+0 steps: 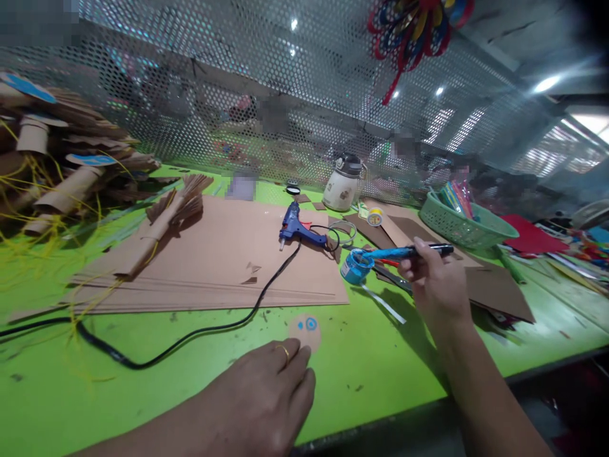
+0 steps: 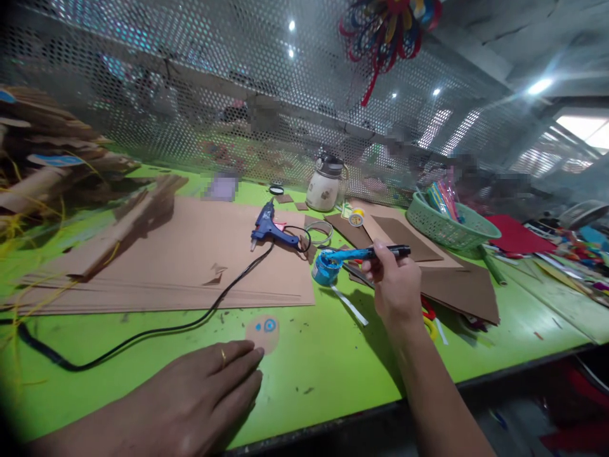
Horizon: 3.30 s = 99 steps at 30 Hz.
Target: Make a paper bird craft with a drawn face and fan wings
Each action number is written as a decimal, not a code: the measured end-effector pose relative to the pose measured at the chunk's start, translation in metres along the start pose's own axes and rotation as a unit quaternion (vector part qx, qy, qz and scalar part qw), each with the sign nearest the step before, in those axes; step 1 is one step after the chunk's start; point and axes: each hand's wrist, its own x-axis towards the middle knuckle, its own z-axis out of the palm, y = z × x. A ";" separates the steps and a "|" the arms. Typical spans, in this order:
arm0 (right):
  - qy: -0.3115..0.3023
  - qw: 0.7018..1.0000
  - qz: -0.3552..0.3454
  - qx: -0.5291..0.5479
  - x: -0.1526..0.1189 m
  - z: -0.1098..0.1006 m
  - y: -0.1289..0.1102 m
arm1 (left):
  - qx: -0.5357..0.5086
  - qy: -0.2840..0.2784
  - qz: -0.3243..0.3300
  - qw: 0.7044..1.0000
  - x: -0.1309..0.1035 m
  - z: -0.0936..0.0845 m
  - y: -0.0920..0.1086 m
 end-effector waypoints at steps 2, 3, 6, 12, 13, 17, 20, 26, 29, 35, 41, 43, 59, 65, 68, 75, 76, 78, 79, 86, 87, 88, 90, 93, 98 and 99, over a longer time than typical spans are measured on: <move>-0.030 0.999 0.025 0.030 -0.008 0.002 -0.004 | 0.002 -0.001 0.006 1.000 0.001 -0.001 0.000; -0.050 0.997 0.038 0.044 -0.011 0.003 -0.006 | 0.004 -0.002 0.008 1.000 0.002 -0.002 0.000; -0.100 0.990 0.074 0.059 -0.022 0.005 -0.008 | 0.011 -0.007 0.008 1.000 0.004 -0.006 0.000; -0.121 0.987 0.100 0.034 -0.037 0.010 -0.004 | 0.024 0.008 0.016 1.000 0.005 -0.006 -0.001; -0.117 0.988 0.097 0.032 -0.037 0.010 -0.004 | 0.023 0.021 0.024 0.999 0.004 -0.006 -0.001; -0.063 0.998 0.021 0.001 -0.030 0.008 -0.005 | 0.009 0.003 -0.005 1.000 0.001 -0.002 0.000; 0.016 0.995 -0.081 -0.060 -0.016 0.001 -0.002 | 0.001 0.021 -0.002 1.000 0.000 0.001 -0.001; -0.059 0.952 -0.055 -0.295 0.009 -0.007 0.021 | 0.017 0.053 0.001 0.998 0.002 0.002 -0.002; -0.134 0.934 -0.015 -0.331 0.015 -0.007 0.028 | 0.020 0.054 -0.001 0.998 0.005 0.001 -0.001; -0.014 0.958 -0.076 -0.277 0.012 -0.006 0.016 | 0.034 0.017 0.018 0.999 0.006 -0.004 -0.003; 0.045 0.989 -0.081 -0.117 0.010 -0.003 0.010 | 0.014 0.017 0.008 1.000 0.002 -0.003 0.000; 0.036 0.994 -0.069 -0.075 0.008 -0.003 0.009 | 0.010 0.013 0.005 1.000 0.001 -0.002 0.000; -0.237 0.959 0.042 -0.150 -0.058 0.009 0.003 | 0.006 -0.024 0.005 1.000 0.005 -0.010 0.001; -0.335 0.919 0.066 -0.199 -0.064 0.015 0.002 | -0.001 -0.016 0.002 1.000 0.008 -0.002 -0.002; -0.340 0.918 0.063 -0.197 -0.063 0.015 0.005 | -0.014 -0.025 0.000 1.000 0.009 -0.004 -0.002; -0.337 0.920 0.059 -0.193 -0.064 0.015 0.009 | -0.005 -0.004 0.010 1.000 0.005 0.002 -0.002; -0.338 0.919 0.059 -0.194 -0.064 0.016 0.009 | -0.003 0.001 0.015 1.000 0.004 0.003 -0.003; -0.342 0.917 0.056 -0.199 -0.064 0.016 0.009 | 0.002 0.005 0.021 1.000 0.004 0.006 -0.003; -0.343 0.916 0.055 -0.200 -0.064 0.016 0.009 | 0.006 0.011 0.026 1.000 0.003 0.006 -0.004; -0.345 0.917 0.054 -0.195 -0.064 0.018 0.010 | 0.008 -0.004 0.029 1.000 0.005 -0.001 -0.003; -0.346 0.916 0.054 -0.193 -0.064 0.018 0.010 | 0.009 -0.004 0.030 0.999 0.005 -0.002 -0.002; -0.348 0.916 0.056 -0.191 -0.065 0.019 0.010 | 0.011 -0.005 0.027 1.000 0.005 -0.003 -0.002; -0.351 0.916 0.058 -0.186 -0.065 0.020 0.011 | 0.014 -0.010 0.018 1.000 0.005 -0.005 -0.001; -0.357 0.915 0.053 -0.182 -0.065 0.020 0.013 | 0.014 -0.010 0.028 0.999 0.006 -0.007 -0.001; -0.367 0.909 0.058 -0.189 -0.066 0.021 0.014 | 0.017 -0.005 0.022 1.000 0.007 -0.008 -0.001; -0.368 0.908 0.059 -0.190 -0.066 0.021 0.014 | 0.016 -0.013 0.020 1.000 0.007 -0.009 -0.001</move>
